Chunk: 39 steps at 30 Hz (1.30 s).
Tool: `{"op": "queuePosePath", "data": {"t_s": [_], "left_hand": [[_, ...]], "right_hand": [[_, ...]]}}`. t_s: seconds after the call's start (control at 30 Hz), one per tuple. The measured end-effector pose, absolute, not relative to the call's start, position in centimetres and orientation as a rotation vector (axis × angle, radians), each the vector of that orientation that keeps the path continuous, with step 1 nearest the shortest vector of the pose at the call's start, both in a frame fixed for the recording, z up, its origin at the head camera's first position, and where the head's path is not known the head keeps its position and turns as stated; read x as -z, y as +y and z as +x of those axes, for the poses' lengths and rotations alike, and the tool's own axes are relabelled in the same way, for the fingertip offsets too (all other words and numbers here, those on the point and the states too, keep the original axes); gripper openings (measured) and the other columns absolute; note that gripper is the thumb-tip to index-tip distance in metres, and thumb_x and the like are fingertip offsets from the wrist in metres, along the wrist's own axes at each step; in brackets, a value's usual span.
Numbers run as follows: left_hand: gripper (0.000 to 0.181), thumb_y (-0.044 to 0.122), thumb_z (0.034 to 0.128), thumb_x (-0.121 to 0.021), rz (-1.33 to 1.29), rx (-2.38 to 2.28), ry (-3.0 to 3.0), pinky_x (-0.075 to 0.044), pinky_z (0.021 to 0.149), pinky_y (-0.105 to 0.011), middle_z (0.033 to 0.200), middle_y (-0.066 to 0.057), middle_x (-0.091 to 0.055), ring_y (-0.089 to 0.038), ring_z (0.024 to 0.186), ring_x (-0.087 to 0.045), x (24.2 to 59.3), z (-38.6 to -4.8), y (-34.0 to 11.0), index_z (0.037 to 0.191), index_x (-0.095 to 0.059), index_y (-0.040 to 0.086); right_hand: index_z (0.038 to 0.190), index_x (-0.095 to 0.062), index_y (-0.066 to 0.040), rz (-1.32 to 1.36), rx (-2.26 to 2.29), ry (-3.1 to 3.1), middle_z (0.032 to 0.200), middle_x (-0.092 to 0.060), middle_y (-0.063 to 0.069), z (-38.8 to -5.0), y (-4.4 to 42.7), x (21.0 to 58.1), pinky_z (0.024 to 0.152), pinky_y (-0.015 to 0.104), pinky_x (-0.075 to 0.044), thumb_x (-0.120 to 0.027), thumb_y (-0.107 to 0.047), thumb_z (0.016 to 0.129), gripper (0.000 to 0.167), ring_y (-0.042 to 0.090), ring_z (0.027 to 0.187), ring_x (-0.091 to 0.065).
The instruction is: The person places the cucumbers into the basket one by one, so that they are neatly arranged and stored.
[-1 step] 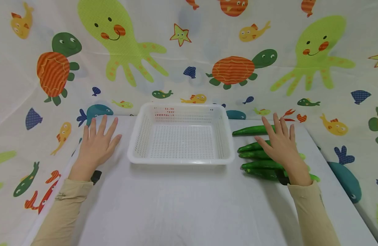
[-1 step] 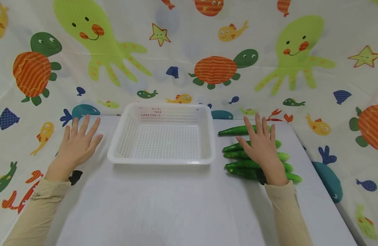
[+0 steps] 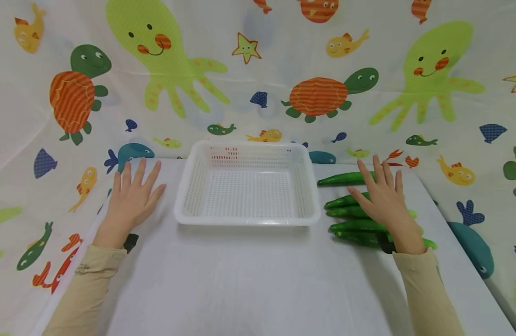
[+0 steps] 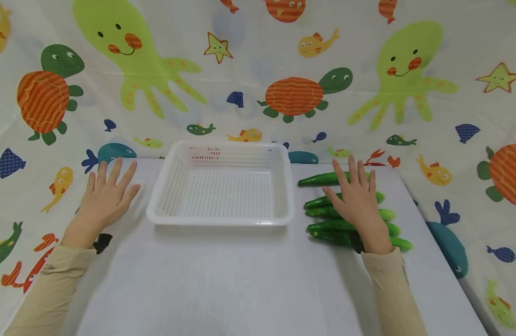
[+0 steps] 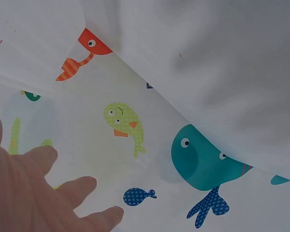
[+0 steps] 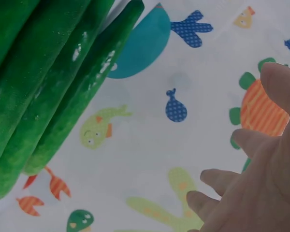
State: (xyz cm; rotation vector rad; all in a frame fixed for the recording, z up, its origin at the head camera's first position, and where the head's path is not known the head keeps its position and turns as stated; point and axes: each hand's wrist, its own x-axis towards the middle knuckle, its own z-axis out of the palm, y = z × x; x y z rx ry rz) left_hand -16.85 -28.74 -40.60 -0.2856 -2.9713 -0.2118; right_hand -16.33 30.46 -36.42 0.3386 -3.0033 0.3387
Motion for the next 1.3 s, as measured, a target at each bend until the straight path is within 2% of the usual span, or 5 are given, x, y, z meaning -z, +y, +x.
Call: {"op": "queuePosePath", "data": {"t_s": [0.7,1.13,1.2,1.27,1.3], "left_hand": [[0.066,0.046,0.1061,-0.032,-0.312,0.217,-2.965,0.007,0.115,-0.064,0.163,-0.024,-0.005,-0.049,0.147,0.008,39.6,-16.6,-28.4,0.161,-0.011,0.015],[0.08,0.052,0.1002,-0.046,-0.476,0.375,-2.877,-0.012,0.115,-0.065,0.159,-0.027,-0.02,-0.048,0.146,-0.012,40.0,-14.6,-23.7,0.159,-0.017,0.005],[0.086,0.053,0.0982,-0.05,-0.481,0.413,-2.884,-0.012,0.115,-0.064,0.16,-0.027,-0.019,-0.047,0.147,-0.013,40.2,-14.4,-23.1,0.158,-0.016,0.001],[0.095,0.055,0.095,-0.054,-0.483,0.437,-2.906,-0.011,0.117,-0.062,0.16,-0.028,-0.016,-0.046,0.148,-0.011,40.3,-14.3,-22.7,0.157,-0.012,-0.002],[0.099,0.057,0.0932,-0.056,-0.482,0.443,-2.921,-0.01,0.117,-0.061,0.161,-0.028,-0.014,-0.045,0.148,-0.01,40.3,-14.2,-22.5,0.157,-0.01,-0.004]], "right_hand": [[0.161,-0.014,-0.015,0.448,-0.532,-2.892,0.164,-0.001,0.021,-15.6,31.1,35.3,0.114,0.06,0.016,-0.053,-0.041,0.102,0.076,0.04,0.15,0.002],[0.155,-0.034,-0.009,0.297,-0.865,-2.713,0.153,-0.034,0.027,-11.8,38.5,35.1,0.113,0.069,-0.011,-0.058,-0.017,0.1,0.06,0.049,0.142,-0.025],[0.153,-0.038,-0.012,0.158,-0.9,-2.781,0.153,-0.039,0.019,-10.9,39.9,35.5,0.109,0.073,-0.016,-0.055,-0.024,0.102,0.055,0.044,0.144,-0.024],[0.149,-0.044,-0.011,0.065,-0.921,-2.836,0.146,-0.051,0.0,-10.0,41.3,36.1,0.104,0.075,-0.021,-0.052,-0.029,0.104,0.049,0.022,0.145,-0.031],[0.146,-0.048,-0.01,0.044,-0.944,-2.848,0.138,-0.056,-0.008,-9.7,42.1,36.5,0.109,0.066,-0.027,-0.051,-0.03,0.104,0.046,0.011,0.14,-0.036]]}}
